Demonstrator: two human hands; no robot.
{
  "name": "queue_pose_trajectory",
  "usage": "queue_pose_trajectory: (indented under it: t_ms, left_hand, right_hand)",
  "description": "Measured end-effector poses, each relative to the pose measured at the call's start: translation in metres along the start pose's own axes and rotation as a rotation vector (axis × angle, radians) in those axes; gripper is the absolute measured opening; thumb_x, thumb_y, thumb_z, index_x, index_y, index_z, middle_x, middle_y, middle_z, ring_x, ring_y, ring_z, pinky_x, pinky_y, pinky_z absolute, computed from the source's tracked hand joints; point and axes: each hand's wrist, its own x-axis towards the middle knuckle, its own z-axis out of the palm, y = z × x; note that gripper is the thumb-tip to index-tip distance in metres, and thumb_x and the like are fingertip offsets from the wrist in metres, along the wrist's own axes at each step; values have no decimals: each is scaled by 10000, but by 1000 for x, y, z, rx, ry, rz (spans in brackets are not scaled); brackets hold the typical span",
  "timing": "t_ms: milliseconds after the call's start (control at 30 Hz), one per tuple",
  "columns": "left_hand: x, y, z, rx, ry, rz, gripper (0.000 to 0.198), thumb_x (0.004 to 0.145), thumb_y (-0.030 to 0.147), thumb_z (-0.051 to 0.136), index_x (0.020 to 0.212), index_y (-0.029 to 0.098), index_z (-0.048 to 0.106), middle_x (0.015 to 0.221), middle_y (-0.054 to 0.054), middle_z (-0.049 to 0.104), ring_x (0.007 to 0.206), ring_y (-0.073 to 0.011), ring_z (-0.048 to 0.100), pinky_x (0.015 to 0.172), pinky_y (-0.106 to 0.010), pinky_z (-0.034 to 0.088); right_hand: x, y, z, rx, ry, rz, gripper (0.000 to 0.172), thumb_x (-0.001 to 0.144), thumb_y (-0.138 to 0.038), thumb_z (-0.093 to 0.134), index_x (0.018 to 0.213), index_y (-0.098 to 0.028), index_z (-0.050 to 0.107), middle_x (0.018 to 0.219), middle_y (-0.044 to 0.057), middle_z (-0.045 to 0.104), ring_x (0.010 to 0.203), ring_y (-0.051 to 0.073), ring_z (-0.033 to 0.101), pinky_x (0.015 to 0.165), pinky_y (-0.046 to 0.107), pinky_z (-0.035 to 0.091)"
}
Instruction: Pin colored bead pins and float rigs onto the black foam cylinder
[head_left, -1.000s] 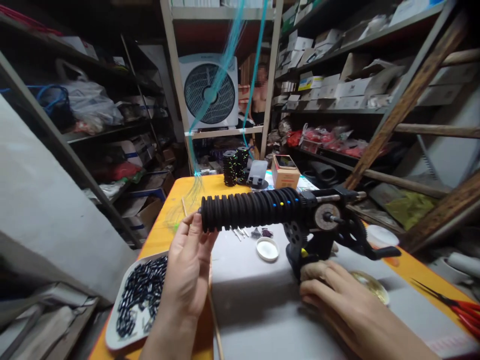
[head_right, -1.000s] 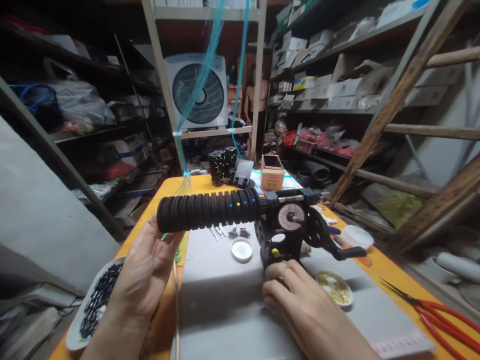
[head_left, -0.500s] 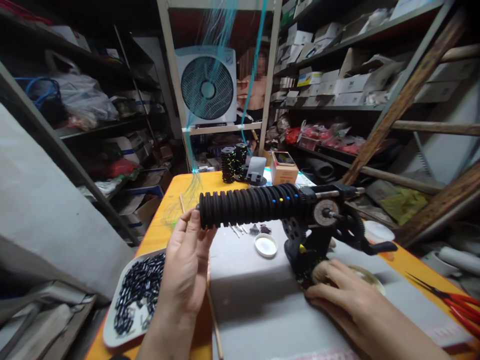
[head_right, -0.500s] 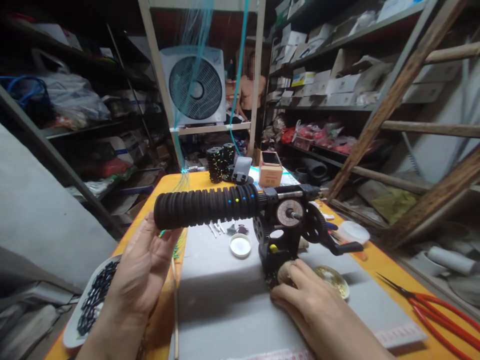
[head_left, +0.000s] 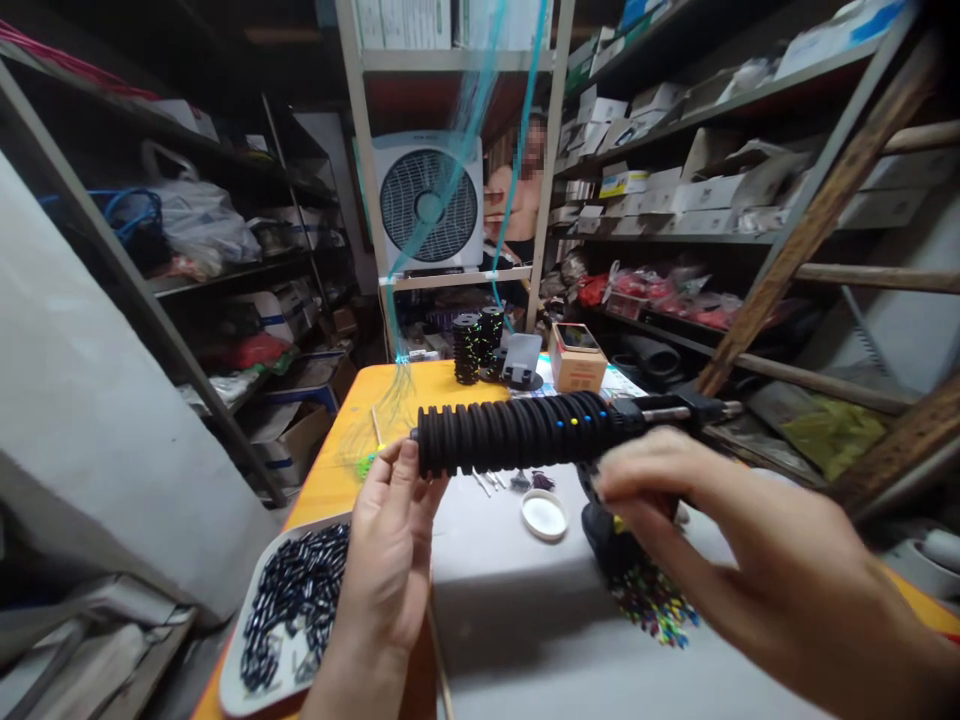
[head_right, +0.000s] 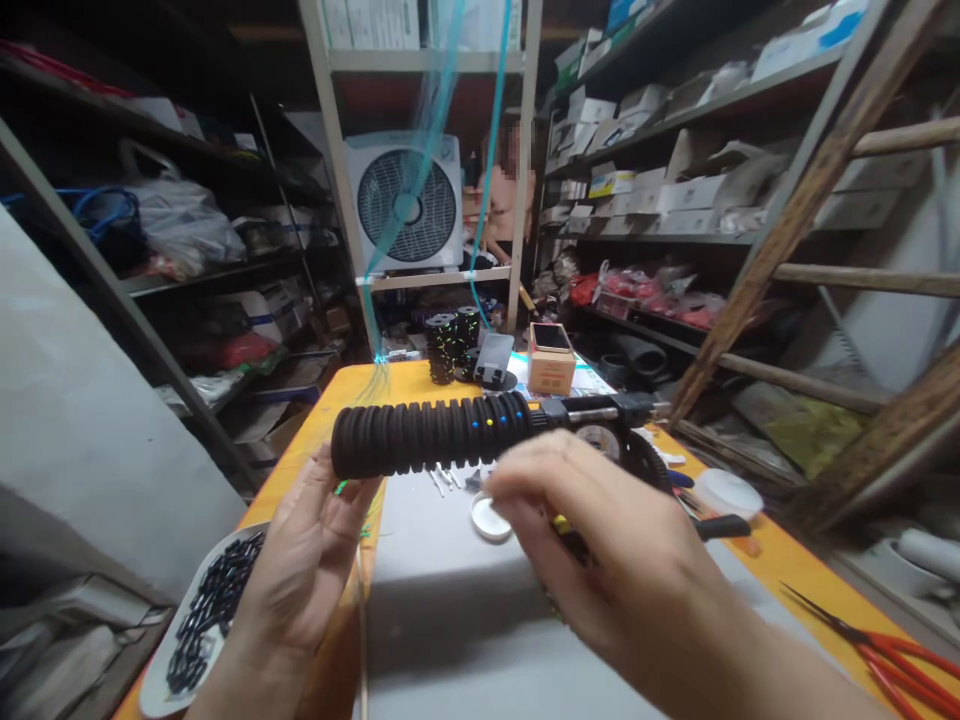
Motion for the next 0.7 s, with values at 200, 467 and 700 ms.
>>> queue_pose_trajectory:
  t_ms: [200, 467, 700]
  left_hand:
    - [-1, 2, 3, -1, 5, -18, 84, 941, 108, 606, 932, 158, 673, 998, -62, 758, 845, -109, 735, 805, -201, 627]
    - [-1, 2, 3, -10, 0, -5, 83, 927, 99, 625, 884, 160, 661, 920, -43, 758, 753, -88, 718, 814, -205, 626]
    - [-1, 1, 2, -19, 2, -13, 59, 924, 103, 638, 913, 154, 665, 926, -50, 763, 786, -96, 729, 758, -185, 633]
  right_hand:
    - [41, 15, 10, -52, 148, -30, 60, 938, -133, 633, 946, -192, 634, 897, -11, 701, 821, 112, 659, 778, 238, 504]
    - [44, 18, 18, -66, 126, -49, 58, 935, -122, 638, 925, -161, 680, 983, 53, 707, 964, 169, 679, 871, 296, 536]
    - [44, 21, 17, -109, 106, -54, 54, 942, -155, 633, 923, -175, 680, 987, 41, 728, 964, 187, 696, 882, 317, 542]
